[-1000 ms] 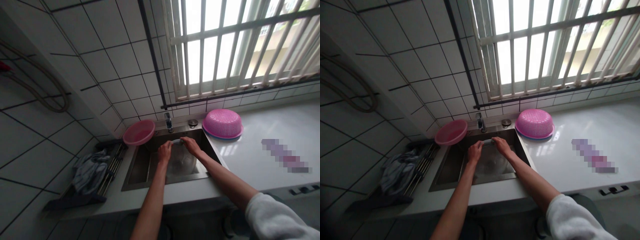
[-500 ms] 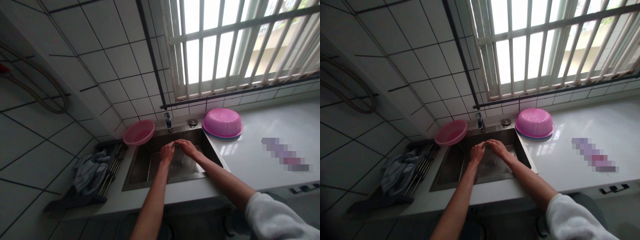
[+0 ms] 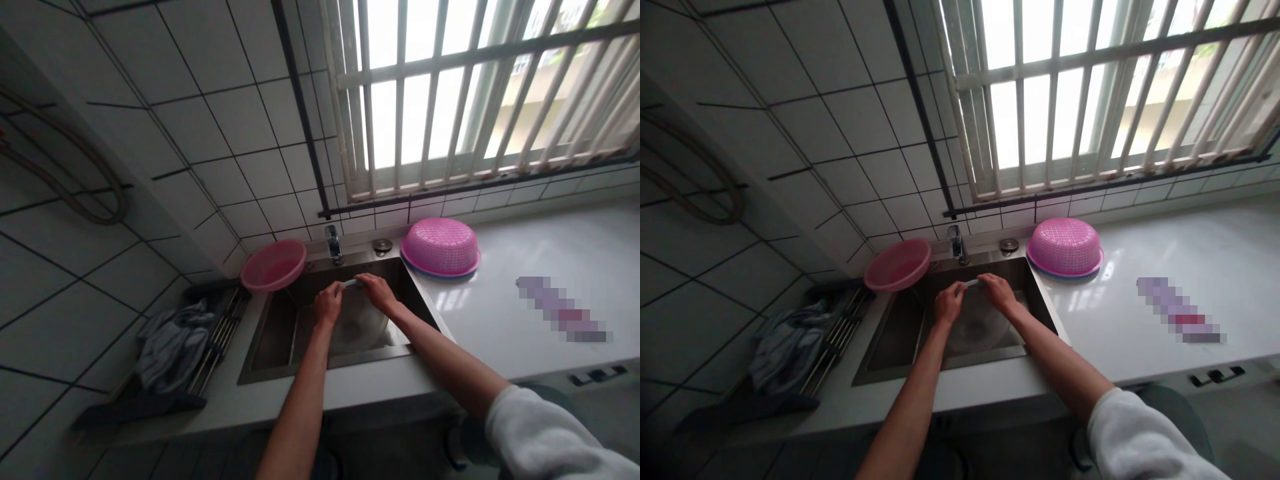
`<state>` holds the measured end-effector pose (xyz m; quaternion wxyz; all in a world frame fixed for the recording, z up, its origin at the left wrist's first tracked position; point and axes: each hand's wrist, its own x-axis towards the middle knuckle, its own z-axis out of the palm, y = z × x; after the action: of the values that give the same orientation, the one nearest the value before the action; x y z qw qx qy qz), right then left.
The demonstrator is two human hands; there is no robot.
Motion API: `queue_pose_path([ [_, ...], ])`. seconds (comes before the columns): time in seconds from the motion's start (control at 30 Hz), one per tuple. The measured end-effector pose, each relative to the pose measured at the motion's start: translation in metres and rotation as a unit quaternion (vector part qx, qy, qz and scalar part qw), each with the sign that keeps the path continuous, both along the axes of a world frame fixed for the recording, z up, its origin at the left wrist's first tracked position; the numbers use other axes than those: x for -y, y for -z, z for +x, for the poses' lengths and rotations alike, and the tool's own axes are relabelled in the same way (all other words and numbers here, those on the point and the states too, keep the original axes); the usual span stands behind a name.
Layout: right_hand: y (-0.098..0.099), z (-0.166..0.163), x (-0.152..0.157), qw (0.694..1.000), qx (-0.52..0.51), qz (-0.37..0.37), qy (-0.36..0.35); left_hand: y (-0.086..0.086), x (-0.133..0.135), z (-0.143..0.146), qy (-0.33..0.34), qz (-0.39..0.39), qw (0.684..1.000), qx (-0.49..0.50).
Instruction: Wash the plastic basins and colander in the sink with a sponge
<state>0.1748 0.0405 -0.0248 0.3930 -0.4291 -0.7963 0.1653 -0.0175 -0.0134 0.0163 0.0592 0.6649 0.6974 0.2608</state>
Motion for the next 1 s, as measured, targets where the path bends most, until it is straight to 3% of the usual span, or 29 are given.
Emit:
queue_pose_path([
  [0.1,-0.002,-0.010,0.003,0.999,0.017,0.012,-0.036,0.001,0.001,0.000,0.007,-0.012,1.000,0.000],
  [0.23,0.000,0.012,-0.011,0.996,-0.036,-0.011,0.082,-0.001,-0.003,-0.016,-0.102,0.055,0.989,0.089],
  [0.37,0.004,0.033,-0.019,0.988,-0.048,-0.049,0.139,0.000,-0.006,-0.021,-0.084,0.070,0.985,0.135],
  [0.43,0.003,0.027,-0.014,0.992,-0.023,-0.046,0.111,0.000,-0.006,-0.013,-0.047,0.050,0.991,0.113],
  [0.53,-0.002,0.003,-0.003,0.999,0.033,-0.022,0.008,-0.001,-0.002,0.003,0.015,0.013,0.999,0.050],
  [0.63,-0.006,-0.015,0.004,0.996,0.061,0.000,-0.071,-0.003,0.001,0.007,0.025,-0.039,0.999,0.005],
  [0.87,-0.008,0.012,-0.005,0.997,0.031,-0.053,0.052,-0.006,0.001,-0.011,-0.067,-0.011,0.997,0.022],
  [1.0,-0.008,0.002,0.001,0.998,0.063,-0.021,-0.022,-0.006,0.002,0.005,-0.007,-0.039,0.999,-0.028],
])
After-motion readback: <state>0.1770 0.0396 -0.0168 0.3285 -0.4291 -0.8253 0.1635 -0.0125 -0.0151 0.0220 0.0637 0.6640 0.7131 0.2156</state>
